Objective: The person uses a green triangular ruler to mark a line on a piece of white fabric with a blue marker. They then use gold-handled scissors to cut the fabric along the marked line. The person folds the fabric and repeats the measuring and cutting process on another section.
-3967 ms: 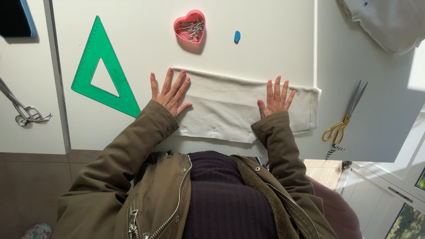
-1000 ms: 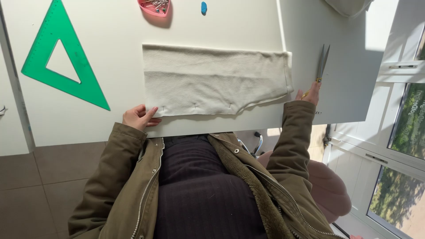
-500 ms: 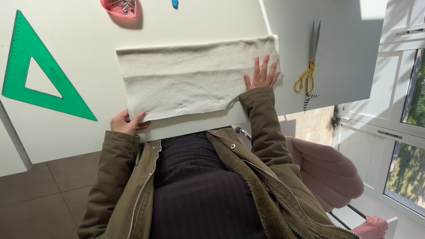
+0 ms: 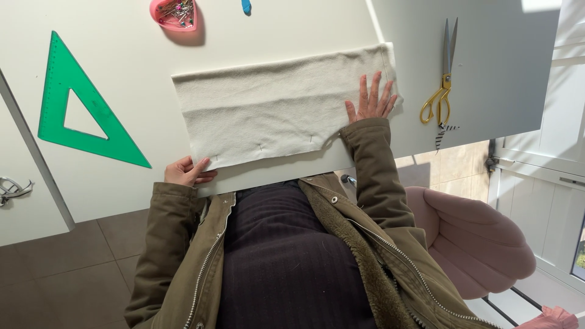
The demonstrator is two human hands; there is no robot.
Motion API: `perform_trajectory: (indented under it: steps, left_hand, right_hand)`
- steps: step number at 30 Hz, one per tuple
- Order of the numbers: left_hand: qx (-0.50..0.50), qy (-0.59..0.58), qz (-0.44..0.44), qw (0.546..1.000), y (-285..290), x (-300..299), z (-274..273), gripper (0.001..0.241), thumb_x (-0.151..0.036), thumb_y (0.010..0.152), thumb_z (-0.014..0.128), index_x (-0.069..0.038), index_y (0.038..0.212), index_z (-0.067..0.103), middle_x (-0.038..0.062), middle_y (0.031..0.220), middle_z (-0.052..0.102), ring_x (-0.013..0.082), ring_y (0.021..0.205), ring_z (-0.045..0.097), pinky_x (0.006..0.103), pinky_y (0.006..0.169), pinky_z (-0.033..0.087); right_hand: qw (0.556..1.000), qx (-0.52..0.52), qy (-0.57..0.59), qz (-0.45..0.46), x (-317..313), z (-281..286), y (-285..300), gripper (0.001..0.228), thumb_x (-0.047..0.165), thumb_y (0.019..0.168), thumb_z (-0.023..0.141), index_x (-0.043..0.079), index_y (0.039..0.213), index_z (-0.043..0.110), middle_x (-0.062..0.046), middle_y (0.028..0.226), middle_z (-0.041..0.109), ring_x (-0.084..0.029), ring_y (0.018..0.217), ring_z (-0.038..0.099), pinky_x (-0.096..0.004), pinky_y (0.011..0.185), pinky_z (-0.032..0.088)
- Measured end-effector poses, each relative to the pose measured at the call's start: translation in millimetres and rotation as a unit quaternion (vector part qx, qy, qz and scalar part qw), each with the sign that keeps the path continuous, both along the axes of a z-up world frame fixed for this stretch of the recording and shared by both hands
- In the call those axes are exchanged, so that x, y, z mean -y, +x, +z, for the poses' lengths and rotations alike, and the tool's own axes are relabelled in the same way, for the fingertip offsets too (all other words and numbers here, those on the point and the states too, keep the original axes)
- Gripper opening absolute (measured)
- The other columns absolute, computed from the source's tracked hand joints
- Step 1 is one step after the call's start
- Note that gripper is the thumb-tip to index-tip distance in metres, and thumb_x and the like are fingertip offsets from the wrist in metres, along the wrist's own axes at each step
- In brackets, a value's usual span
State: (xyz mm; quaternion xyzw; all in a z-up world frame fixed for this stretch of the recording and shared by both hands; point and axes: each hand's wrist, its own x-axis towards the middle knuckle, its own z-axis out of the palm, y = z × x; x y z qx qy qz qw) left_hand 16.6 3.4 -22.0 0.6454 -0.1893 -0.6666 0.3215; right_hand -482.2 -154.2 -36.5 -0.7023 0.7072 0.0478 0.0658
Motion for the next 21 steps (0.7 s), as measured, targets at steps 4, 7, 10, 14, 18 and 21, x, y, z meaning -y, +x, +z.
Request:
perform_trajectory:
  steps: [4,7,10,14,18,21]
  left_hand:
    - [-0.024,0.008,-0.001,1.000,2.7,-5.8,-7.8,0.028,-0.015,0.098,0.072,0.011,0.106,0.066,0.020,0.099,0.074,0.0291,0.085,0.078,0.0348,0.073,0.067]
    - [-0.018,0.022,-0.010,1.000,0.8,-0.2,0.2,0.028,-0.016,0.098,0.071,0.010,0.109,0.068,0.019,0.099,0.075,0.0296,0.084,0.077,0.0345,0.071,0.065]
    - [-0.019,0.031,0.006,0.999,2.7,2.8,4.1,0.030,-0.016,0.095,0.072,0.008,0.114,0.068,0.018,0.100,0.075,0.0299,0.083,0.077,0.0344,0.070,0.065]
    - [-0.018,0.051,-0.002,0.999,0.1,3.5,2.3,0.034,-0.017,0.097,0.071,0.010,0.116,0.068,0.021,0.100,0.075,0.0304,0.084,0.077,0.0342,0.071,0.066]
    - [-0.009,0.052,-0.008,0.999,5.9,7.6,6.0,0.035,-0.017,0.097,0.071,0.009,0.120,0.067,0.022,0.102,0.074,0.0314,0.084,0.076,0.0360,0.072,0.065]
    - [-0.012,0.060,-0.015,0.998,9.8,7.0,0.9,0.035,-0.017,0.097,0.070,0.009,0.121,0.066,0.023,0.103,0.074,0.0315,0.085,0.077,0.0366,0.073,0.066]
  right_hand:
    - [1.000,-0.004,-0.011,0.006,-5.1,5.2,0.3,0.073,0.065,0.109,0.034,0.029,0.170,0.015,-0.007,0.176,0.001,-0.037,0.160,-0.005,-0.061,0.129,-0.005]
    - [0.989,0.083,-0.117,0.017,-18.5,-6.0,-9.2,0.065,0.045,0.114,0.042,0.019,0.169,0.020,-0.012,0.176,0.009,-0.036,0.163,0.007,-0.060,0.133,0.001]
    - [0.950,0.172,-0.259,-0.021,-38.9,-16.4,-25.8,0.057,0.020,0.110,0.049,0.011,0.163,0.029,-0.012,0.171,0.026,-0.032,0.160,0.029,-0.053,0.135,0.017]
    - [0.906,0.210,-0.335,-0.150,-54.7,-31.0,-69.7,0.058,0.007,0.102,0.052,0.007,0.157,0.034,-0.013,0.162,0.039,-0.031,0.148,0.044,-0.047,0.126,0.035]
    - [0.883,0.219,-0.361,-0.205,-58.1,-30.4,-93.7,0.061,0.001,0.099,0.055,0.003,0.157,0.034,-0.018,0.162,0.036,-0.036,0.149,0.041,-0.050,0.125,0.037]
    - [0.900,0.196,-0.339,-0.189,-58.4,-36.7,-104.7,0.061,0.000,0.096,0.057,0.003,0.154,0.038,-0.018,0.162,0.037,-0.038,0.149,0.040,-0.051,0.126,0.034]
